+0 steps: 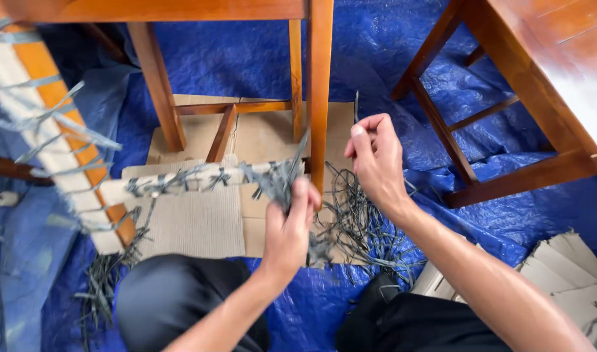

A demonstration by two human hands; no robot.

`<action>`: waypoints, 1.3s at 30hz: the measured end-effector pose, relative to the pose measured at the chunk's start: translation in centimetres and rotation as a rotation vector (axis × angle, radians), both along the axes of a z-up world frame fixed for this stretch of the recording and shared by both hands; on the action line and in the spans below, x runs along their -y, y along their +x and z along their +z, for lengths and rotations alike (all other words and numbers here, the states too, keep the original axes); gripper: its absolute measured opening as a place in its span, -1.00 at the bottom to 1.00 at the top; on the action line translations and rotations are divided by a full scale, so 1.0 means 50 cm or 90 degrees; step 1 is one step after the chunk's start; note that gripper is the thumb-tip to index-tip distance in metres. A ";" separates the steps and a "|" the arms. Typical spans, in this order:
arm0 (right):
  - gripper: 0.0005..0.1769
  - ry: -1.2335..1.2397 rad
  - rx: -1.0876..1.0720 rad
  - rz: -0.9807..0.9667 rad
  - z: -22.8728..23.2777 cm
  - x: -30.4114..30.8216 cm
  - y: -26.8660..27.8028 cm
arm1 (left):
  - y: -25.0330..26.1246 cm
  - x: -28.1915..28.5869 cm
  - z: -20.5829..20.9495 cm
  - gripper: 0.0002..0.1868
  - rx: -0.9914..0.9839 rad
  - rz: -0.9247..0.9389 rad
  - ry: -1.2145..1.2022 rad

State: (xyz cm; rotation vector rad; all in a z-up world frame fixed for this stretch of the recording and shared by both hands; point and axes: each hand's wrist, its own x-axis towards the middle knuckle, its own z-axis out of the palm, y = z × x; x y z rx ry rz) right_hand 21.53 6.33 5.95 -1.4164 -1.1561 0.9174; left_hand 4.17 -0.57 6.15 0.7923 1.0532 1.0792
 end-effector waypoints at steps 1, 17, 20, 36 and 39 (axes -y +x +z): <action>-0.84 0.000 -0.009 0.020 0.025 0.028 -0.020 | 0.004 -0.015 0.019 -0.57 -0.017 -0.017 0.067; -0.92 0.081 -0.038 0.030 0.010 0.202 -0.112 | -0.002 -0.019 0.019 -0.63 -0.105 -0.120 0.189; -0.89 0.022 0.002 0.014 0.005 0.213 -0.117 | 0.005 -0.026 -0.023 -0.68 -0.018 -0.135 0.161; -0.68 -0.063 0.030 0.261 -0.057 0.207 -0.091 | -0.005 -0.075 -0.013 -0.57 0.086 -0.031 0.215; -0.68 0.042 0.272 0.211 -0.085 0.215 -0.085 | -0.013 -0.076 0.002 -0.58 0.176 -0.035 0.168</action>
